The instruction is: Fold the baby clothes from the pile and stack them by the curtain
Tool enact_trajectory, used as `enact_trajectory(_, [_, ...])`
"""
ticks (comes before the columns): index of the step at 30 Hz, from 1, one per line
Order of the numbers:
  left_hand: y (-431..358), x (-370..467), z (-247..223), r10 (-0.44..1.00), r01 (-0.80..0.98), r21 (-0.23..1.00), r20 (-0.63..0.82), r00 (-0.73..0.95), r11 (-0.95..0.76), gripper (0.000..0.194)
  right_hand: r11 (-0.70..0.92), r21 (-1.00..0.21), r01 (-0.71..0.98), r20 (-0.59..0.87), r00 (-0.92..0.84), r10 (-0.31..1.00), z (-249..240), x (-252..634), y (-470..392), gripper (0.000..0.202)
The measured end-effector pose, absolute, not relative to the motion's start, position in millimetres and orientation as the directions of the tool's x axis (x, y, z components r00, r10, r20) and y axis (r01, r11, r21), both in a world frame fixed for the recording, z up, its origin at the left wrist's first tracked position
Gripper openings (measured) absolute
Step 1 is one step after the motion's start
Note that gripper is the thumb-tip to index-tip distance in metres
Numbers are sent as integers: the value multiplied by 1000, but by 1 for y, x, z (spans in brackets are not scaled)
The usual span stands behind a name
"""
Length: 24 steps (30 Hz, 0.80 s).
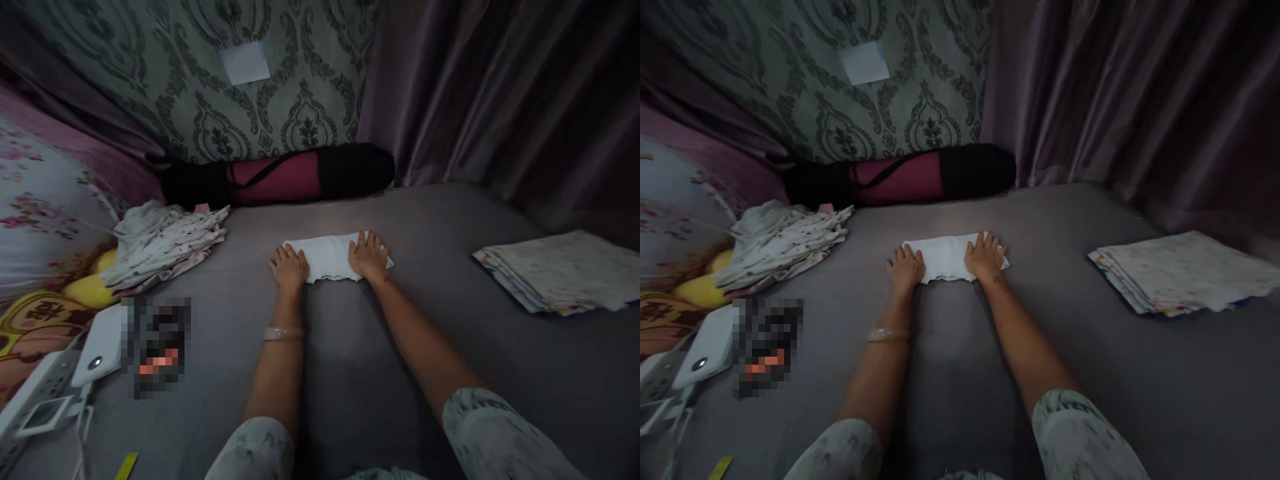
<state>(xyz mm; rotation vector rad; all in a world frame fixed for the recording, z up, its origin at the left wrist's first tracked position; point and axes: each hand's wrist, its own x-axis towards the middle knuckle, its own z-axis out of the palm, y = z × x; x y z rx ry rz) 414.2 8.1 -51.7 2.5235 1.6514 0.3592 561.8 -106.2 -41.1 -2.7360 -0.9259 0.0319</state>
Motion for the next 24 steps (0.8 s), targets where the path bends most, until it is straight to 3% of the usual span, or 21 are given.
enact_trajectory(6, [3,411,-49,889,876,204,246,386,-437,54,-750,-303,587,166,808,565,-38,560,-113,52])
enact_trajectory(12, [2,404,-37,925,903,264,268,270,-340,45,-789,-408,460,112,883,456,-28,575,-130,40])
enact_trajectory(15, [12,400,-32,961,883,381,149,233,-274,43,-803,-469,368,-27,902,430,-22,585,-136,45])
enact_trajectory(19, [30,399,-25,967,822,549,-87,238,-153,25,-789,-522,325,-159,871,464,-15,591,-137,40])
enact_trajectory(24, [33,399,-12,960,774,607,-63,272,-180,11,-747,-573,336,-177,840,514,-7,590,-136,42])
